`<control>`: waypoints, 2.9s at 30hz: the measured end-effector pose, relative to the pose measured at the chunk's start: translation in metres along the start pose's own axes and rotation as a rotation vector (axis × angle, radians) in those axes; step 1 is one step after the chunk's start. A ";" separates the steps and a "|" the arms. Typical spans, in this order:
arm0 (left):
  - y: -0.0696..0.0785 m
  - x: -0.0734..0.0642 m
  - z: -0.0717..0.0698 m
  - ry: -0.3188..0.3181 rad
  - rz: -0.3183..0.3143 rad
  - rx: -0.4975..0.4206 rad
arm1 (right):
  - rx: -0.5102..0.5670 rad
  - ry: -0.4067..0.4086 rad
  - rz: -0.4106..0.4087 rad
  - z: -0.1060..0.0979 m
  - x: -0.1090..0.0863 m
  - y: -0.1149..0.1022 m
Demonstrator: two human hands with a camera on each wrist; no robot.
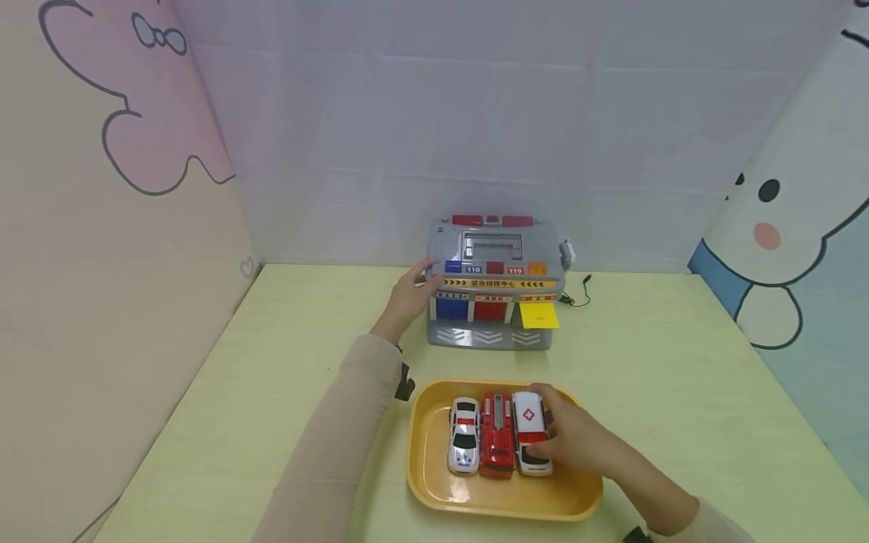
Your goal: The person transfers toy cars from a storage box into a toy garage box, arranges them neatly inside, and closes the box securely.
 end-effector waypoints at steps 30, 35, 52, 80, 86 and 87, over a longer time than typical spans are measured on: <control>0.002 -0.001 -0.002 -0.005 0.013 0.001 | 0.061 -0.041 0.010 -0.037 -0.007 0.005; 0.002 -0.001 -0.001 -0.005 0.014 -0.009 | 0.129 -0.086 -0.018 -0.051 -0.002 0.010; 0.004 -0.004 -0.001 -0.002 0.016 -0.026 | 0.293 -0.181 -0.043 -0.082 0.018 0.026; 0.005 -0.006 -0.002 0.005 0.028 -0.021 | 0.412 -0.270 0.018 -0.103 0.062 0.031; 0.004 -0.006 -0.002 0.004 0.025 -0.025 | 0.449 -0.281 -0.012 -0.099 0.074 0.032; 0.004 -0.006 -0.002 0.004 0.025 -0.026 | 0.454 -0.279 -0.016 -0.098 0.076 0.032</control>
Point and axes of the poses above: each hand's wrist, its own x-axis towards the middle knuckle, its own z-axis out of the palm, y = z × x, the point moved 1 cm from there along x, towards the middle knuckle, and after that the axes turned 15 degrees about z, right-handed, at the moved point
